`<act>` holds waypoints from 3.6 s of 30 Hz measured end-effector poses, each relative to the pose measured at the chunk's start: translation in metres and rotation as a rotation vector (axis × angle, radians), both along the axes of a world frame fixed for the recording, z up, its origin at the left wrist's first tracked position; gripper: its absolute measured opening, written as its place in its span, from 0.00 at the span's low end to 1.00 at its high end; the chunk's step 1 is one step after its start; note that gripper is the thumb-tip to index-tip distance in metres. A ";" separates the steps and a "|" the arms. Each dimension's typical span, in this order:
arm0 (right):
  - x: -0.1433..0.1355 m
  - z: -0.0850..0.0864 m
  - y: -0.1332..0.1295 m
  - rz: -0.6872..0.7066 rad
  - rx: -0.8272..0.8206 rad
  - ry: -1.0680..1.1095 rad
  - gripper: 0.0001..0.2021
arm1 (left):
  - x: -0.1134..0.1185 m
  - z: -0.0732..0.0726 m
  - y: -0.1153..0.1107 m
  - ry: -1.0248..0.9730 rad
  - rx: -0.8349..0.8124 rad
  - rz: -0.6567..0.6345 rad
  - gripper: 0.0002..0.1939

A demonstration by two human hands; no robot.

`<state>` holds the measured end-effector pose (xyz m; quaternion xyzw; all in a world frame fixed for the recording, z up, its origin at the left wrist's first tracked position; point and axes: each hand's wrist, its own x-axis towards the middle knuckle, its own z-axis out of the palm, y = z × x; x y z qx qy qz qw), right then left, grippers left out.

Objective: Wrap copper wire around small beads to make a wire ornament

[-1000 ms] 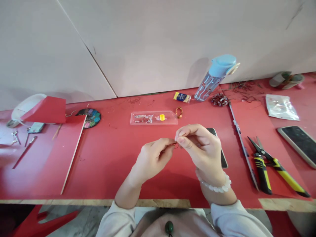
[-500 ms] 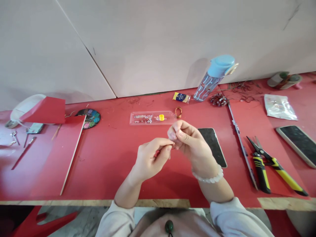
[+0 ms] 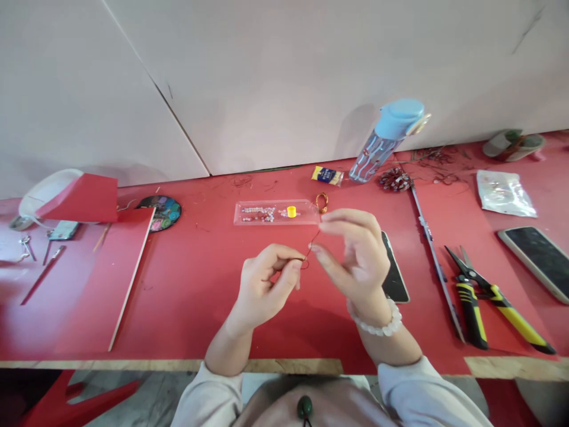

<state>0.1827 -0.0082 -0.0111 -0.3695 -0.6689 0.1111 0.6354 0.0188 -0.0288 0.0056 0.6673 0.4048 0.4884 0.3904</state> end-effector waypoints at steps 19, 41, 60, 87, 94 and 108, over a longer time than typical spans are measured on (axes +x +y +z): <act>-0.010 0.001 0.002 0.494 -0.728 0.574 0.10 | 0.000 0.001 -0.001 0.008 0.039 0.034 0.05; -0.006 0.005 -0.002 0.237 -0.487 0.381 0.03 | 0.000 -0.010 0.000 0.044 0.007 0.058 0.09; -0.005 0.007 -0.013 0.402 -0.655 0.544 0.07 | -0.001 -0.009 0.004 0.079 0.137 0.089 0.03; 0.006 0.021 -0.013 0.264 -0.370 -0.109 0.10 | -0.003 -0.012 0.003 0.074 0.170 0.023 0.01; 0.017 0.022 -0.011 0.113 -0.078 -0.276 0.13 | -0.001 -0.013 0.004 0.044 0.146 0.010 0.03; 0.009 0.024 -0.016 0.238 -0.145 -0.289 0.09 | -0.001 -0.013 0.002 0.054 0.113 0.008 0.05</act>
